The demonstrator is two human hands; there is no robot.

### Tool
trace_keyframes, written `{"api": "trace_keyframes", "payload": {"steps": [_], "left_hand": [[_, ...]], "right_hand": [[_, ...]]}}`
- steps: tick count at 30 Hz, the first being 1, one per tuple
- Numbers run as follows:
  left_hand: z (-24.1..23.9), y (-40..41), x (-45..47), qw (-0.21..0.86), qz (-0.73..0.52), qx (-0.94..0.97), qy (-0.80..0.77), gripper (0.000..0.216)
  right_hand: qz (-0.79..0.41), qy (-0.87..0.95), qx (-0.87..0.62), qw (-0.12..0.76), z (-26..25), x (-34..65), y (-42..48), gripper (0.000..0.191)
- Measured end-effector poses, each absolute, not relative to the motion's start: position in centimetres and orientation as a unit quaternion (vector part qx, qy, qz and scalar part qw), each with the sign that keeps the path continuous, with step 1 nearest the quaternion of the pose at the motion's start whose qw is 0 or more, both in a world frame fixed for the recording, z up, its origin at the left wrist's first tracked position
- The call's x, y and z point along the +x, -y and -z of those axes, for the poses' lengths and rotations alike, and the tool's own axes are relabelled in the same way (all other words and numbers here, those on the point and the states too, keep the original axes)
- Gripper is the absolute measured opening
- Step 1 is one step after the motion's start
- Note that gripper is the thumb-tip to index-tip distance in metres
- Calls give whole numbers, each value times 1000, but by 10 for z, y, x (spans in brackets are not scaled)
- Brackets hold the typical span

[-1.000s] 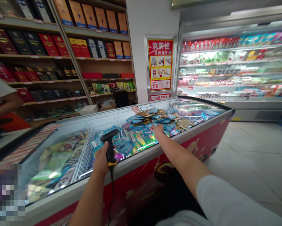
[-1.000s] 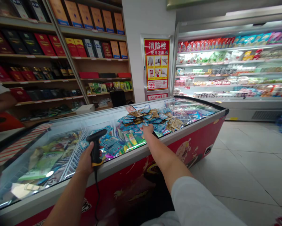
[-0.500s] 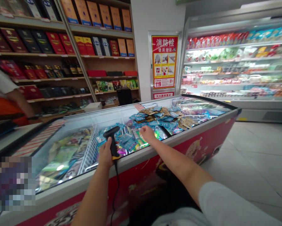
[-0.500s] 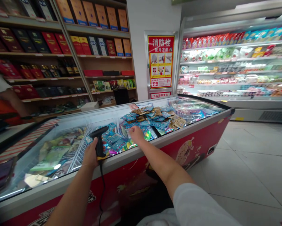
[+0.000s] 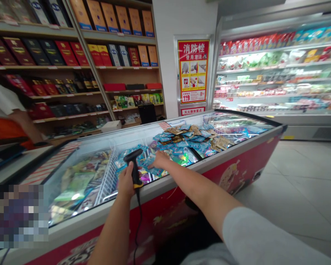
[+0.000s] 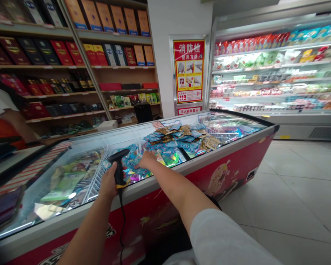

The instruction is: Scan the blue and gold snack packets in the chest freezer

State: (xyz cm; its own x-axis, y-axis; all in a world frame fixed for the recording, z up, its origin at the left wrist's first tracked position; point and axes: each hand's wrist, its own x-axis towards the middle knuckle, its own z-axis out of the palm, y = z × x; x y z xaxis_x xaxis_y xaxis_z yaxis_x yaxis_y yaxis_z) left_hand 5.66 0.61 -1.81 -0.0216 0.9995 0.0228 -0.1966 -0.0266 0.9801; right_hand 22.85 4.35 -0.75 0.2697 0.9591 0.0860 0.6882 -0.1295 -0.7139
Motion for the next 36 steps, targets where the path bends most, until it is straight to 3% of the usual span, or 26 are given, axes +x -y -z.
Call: {"api": "trace_keyframes", "payload": {"steps": [7,11,13,22,36], "left_hand": [[20,-8,55,563,-538,457,-430,49],[16,-5,55,573,-522,460,-433,52],[15,-4,55,577,-515,461,-436,54],[14,-4,57,617,-471,456,-435,52],[17,-9,56,658,-470,432,-399,46]], "right_hand": [[-253,505,-626,537,40,269,-51,61],[-242,511,-615,549,48,278,-48,20],[-210,527,-630,530,47,277,-46,10],[-154,514,-668,516,37,272,-36,3],[-170,493,-692,500,32,269,-35,23]]}}
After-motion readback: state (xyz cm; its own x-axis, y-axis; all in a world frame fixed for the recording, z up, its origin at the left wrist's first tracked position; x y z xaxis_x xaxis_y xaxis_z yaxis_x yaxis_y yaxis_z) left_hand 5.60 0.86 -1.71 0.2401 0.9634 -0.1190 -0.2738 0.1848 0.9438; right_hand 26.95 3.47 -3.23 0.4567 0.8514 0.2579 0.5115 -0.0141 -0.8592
